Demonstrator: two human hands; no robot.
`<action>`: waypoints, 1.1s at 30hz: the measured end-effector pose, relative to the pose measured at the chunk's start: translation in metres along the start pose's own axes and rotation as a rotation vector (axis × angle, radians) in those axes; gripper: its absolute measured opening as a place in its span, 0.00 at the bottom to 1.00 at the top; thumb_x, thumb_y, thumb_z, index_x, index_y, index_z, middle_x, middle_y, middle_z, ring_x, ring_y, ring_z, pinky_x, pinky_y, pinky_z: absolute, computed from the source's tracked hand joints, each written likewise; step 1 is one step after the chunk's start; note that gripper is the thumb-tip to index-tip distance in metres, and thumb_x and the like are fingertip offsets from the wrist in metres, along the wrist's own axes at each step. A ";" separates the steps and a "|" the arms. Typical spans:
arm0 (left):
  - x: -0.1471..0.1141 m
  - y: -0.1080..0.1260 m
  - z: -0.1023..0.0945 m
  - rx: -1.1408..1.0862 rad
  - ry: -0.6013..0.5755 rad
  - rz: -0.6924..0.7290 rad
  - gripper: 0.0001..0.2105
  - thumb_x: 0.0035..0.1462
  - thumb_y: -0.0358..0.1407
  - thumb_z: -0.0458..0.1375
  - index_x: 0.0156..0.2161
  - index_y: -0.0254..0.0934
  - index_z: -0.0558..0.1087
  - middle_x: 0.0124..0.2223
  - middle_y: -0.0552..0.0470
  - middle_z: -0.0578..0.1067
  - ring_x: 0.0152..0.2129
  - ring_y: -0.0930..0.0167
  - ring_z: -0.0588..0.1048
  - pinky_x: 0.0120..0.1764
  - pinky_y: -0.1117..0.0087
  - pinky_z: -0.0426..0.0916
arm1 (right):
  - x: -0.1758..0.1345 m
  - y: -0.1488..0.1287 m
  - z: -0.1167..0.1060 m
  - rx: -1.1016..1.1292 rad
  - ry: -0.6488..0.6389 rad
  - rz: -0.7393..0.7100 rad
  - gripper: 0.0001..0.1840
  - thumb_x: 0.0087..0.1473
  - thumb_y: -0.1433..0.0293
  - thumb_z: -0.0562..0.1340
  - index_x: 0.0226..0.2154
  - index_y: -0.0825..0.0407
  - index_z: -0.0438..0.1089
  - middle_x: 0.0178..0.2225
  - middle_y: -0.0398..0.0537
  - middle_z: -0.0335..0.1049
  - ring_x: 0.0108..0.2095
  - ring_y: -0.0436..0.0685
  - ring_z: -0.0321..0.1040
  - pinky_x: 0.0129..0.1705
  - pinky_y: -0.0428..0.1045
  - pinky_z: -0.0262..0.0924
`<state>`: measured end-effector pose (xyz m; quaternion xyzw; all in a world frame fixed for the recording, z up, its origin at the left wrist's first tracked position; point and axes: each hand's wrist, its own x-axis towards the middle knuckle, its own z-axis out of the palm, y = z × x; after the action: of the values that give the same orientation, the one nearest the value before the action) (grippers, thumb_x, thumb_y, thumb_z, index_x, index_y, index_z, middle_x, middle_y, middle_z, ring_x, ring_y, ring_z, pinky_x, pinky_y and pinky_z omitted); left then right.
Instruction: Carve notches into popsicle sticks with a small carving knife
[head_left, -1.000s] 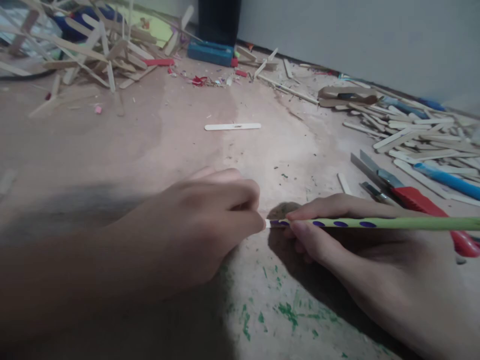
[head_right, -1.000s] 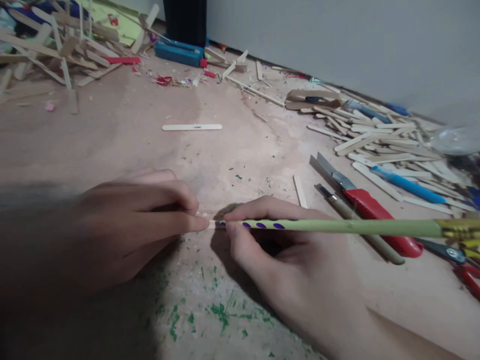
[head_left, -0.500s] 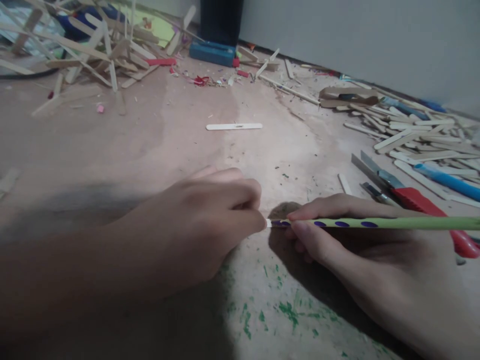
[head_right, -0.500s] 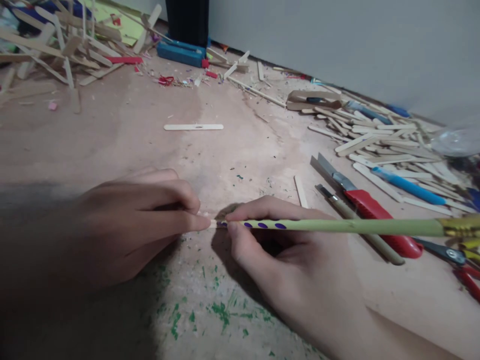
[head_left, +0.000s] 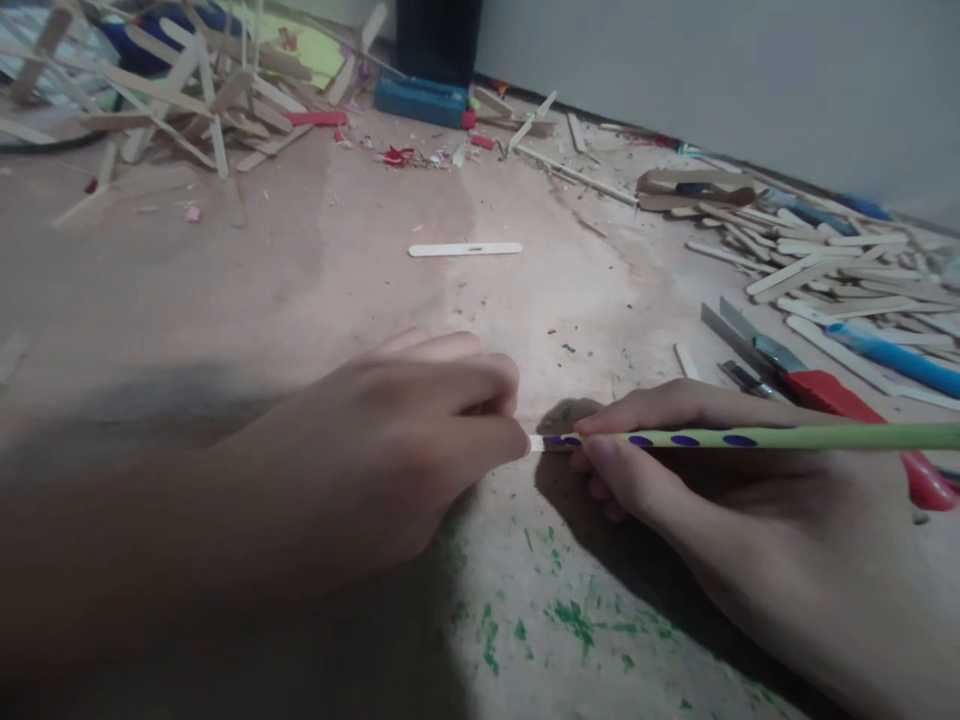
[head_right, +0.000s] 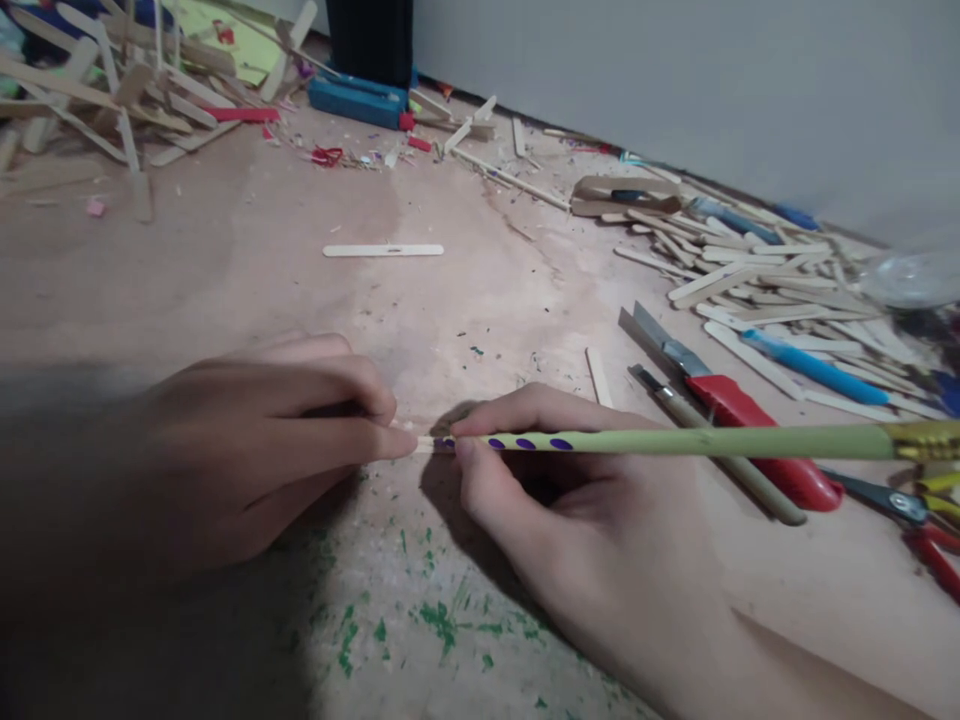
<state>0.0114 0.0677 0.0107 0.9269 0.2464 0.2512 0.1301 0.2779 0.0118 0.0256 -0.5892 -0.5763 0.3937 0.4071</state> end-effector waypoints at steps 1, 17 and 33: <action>0.000 -0.002 0.001 -0.001 0.003 0.005 0.17 0.76 0.20 0.58 0.43 0.42 0.84 0.46 0.50 0.86 0.39 0.65 0.81 0.39 0.61 0.70 | 0.001 0.000 0.000 0.010 0.003 0.008 0.09 0.72 0.59 0.81 0.37 0.40 0.92 0.34 0.47 0.90 0.28 0.57 0.84 0.28 0.49 0.79; 0.004 0.005 -0.007 -0.002 -0.034 -0.045 0.19 0.77 0.20 0.57 0.43 0.42 0.87 0.45 0.50 0.87 0.39 0.64 0.83 0.40 0.62 0.73 | -0.001 -0.006 0.006 0.081 0.026 0.076 0.10 0.69 0.61 0.80 0.34 0.41 0.90 0.30 0.46 0.87 0.24 0.57 0.80 0.22 0.48 0.74; 0.004 0.000 -0.003 -0.008 -0.024 -0.026 0.20 0.81 0.22 0.54 0.40 0.42 0.84 0.44 0.52 0.86 0.39 0.66 0.81 0.41 0.63 0.71 | 0.003 -0.001 0.001 -0.002 0.053 -0.011 0.10 0.71 0.63 0.78 0.35 0.40 0.90 0.30 0.45 0.86 0.24 0.56 0.79 0.23 0.50 0.72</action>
<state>0.0128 0.0707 0.0151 0.9260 0.2559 0.2395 0.1403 0.2767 0.0144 0.0258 -0.5966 -0.5689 0.3753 0.4238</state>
